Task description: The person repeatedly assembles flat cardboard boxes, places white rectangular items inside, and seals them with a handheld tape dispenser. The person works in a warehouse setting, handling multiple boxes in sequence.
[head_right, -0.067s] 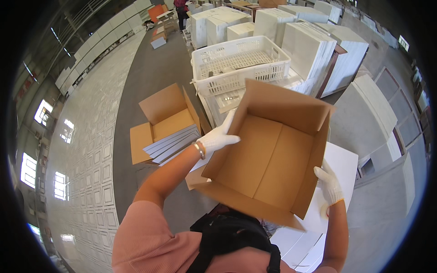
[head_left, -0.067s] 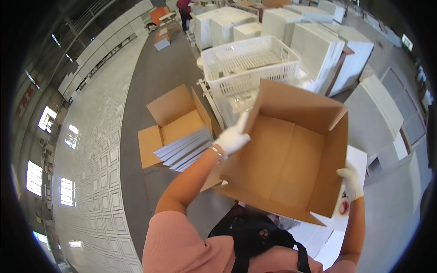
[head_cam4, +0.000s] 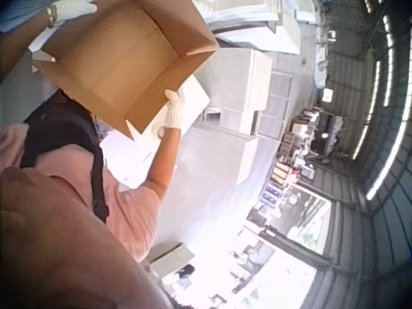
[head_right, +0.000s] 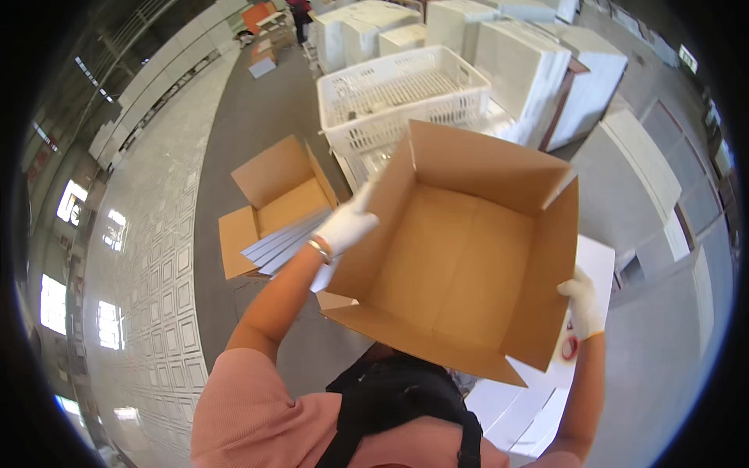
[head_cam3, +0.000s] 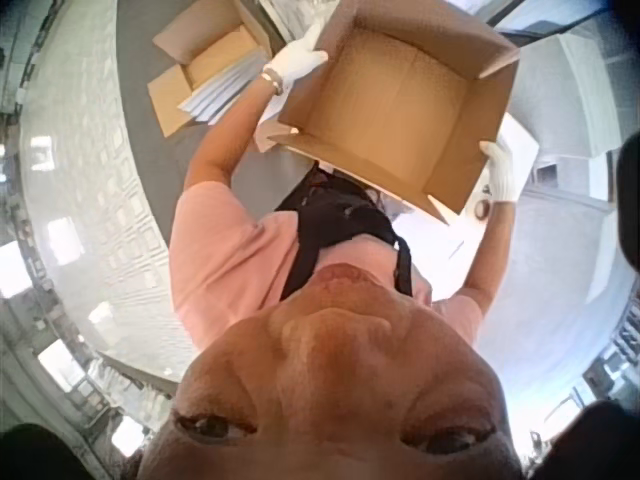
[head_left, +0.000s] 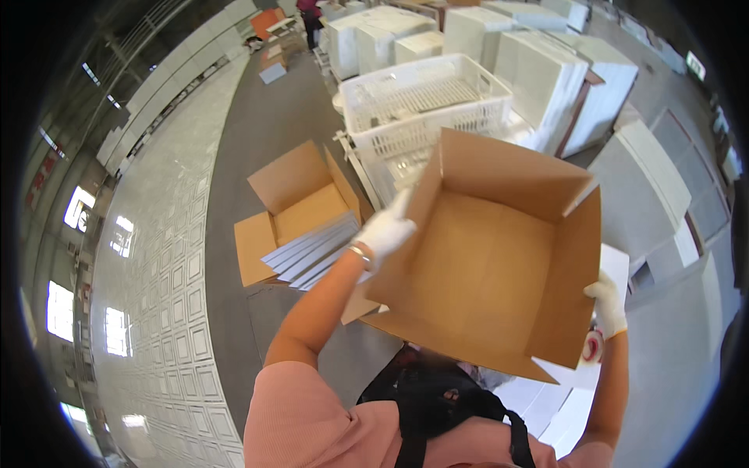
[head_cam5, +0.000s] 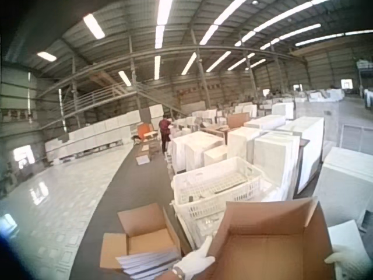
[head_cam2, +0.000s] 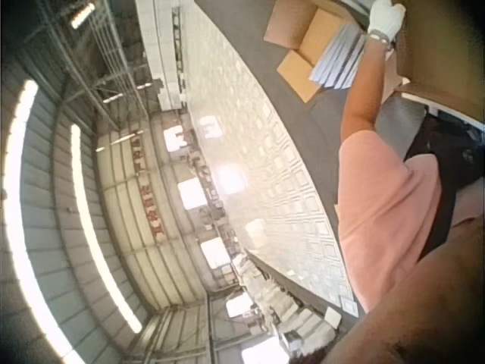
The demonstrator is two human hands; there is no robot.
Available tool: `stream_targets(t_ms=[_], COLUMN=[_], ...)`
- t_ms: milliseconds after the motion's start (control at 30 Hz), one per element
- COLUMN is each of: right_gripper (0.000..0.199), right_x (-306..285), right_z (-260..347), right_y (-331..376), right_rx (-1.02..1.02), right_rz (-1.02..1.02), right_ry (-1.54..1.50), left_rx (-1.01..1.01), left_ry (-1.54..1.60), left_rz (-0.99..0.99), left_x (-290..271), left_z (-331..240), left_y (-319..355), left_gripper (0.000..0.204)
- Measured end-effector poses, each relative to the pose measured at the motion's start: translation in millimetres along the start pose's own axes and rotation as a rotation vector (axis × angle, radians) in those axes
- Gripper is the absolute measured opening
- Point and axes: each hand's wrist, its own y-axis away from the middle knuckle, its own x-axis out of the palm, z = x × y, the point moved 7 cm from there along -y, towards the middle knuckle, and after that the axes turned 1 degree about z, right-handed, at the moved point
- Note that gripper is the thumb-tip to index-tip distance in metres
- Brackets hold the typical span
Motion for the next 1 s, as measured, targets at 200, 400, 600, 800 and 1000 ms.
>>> stream_targets(t_ms=[200, 400, 600, 800, 1000], right_gripper=[0.070, 0.063, 0.101, 0.079, 0.047], right_x=[-120.0, -178.1, -61.2, 42.9, 53.4], right_z=[-68.7, -198.4, 30.4, 140.6, 187.3], right_y=[38.8, -10.4, -90.7, -241.1, -215.9], right_rx=[0.074, 0.523, -0.194, -0.244, -0.234], right_rz=[-0.089, -0.331, -0.553, -0.196, -0.066], right_ry=[-0.390, 0.658, 1.518, 1.561, 1.608], left_rx=[-0.332, -0.413, -0.446, -0.272, -0.656], left_ry=[0.701, -0.670, -0.293, 0.000, 0.671], left_rz=[0.126, 0.160, -0.132, -0.599, -0.643], left_x=[-40.3, 26.8, 42.0, -60.6, -20.1], left_z=[118.2, 341.0, 328.2, 188.2, 138.9], left_y=[-15.5, -42.1, -4.4, 51.0, 254.6], left_gripper=[0.054, 0.062, 0.072, 0.077, 0.067])
